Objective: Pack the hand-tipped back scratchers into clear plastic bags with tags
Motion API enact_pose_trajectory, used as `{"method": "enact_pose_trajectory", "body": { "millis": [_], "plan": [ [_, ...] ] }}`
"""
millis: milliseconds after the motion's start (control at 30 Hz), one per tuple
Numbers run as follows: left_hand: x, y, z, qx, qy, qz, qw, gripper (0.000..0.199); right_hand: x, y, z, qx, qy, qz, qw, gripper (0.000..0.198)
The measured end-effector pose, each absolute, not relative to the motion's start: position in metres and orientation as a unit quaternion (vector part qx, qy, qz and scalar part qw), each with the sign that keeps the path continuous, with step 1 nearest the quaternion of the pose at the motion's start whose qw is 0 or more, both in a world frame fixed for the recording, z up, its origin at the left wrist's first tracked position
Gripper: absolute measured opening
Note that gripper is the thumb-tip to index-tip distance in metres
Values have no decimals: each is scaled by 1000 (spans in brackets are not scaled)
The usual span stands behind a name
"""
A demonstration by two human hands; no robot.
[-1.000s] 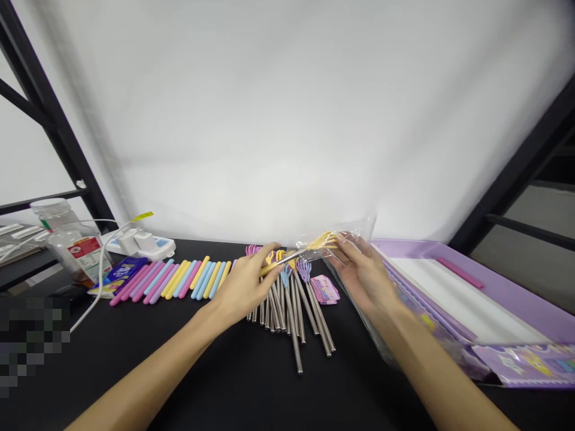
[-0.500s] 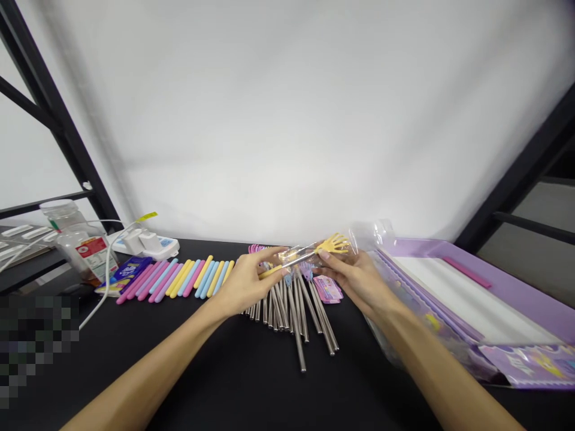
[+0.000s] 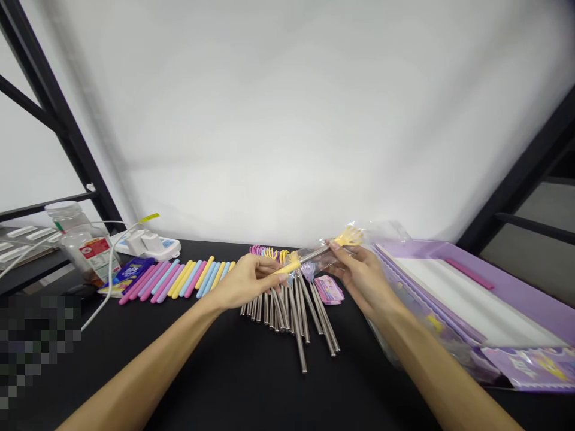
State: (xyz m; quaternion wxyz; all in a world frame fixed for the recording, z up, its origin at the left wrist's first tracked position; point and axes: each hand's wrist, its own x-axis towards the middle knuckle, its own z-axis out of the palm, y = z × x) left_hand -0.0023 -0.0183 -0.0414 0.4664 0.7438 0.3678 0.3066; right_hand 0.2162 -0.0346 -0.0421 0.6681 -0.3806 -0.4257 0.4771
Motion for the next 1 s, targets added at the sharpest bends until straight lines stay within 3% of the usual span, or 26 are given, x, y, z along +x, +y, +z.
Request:
{"method": "enact_pose_trajectory", "body": {
  "millis": [167, 233, 367, 533, 733, 1000],
  "plan": [
    [0, -19, -47, 744, 428, 368, 358, 39, 212, -36, -43, -371, -444, 508, 638, 30],
    [0, -17, -48, 745, 392, 370, 392, 32, 213, -36, -43, -368, -446, 498, 646, 30],
    [1, -16, -45, 714, 330, 346, 511, 40, 219, -34, -43, -361, -444, 499, 651, 28],
    [3, -17, -48, 690, 391, 375, 480, 37, 216, -35, -45, -359, -466, 522, 617, 29],
    [-1, -13, -48, 704, 320, 347, 531, 37, 220, -37, -40, -363, -466, 527, 611, 29],
    [8, -22, -55, 716, 327, 356, 503, 29, 216, -38, -42, -395, -465, 521, 597, 37]
  ]
}}
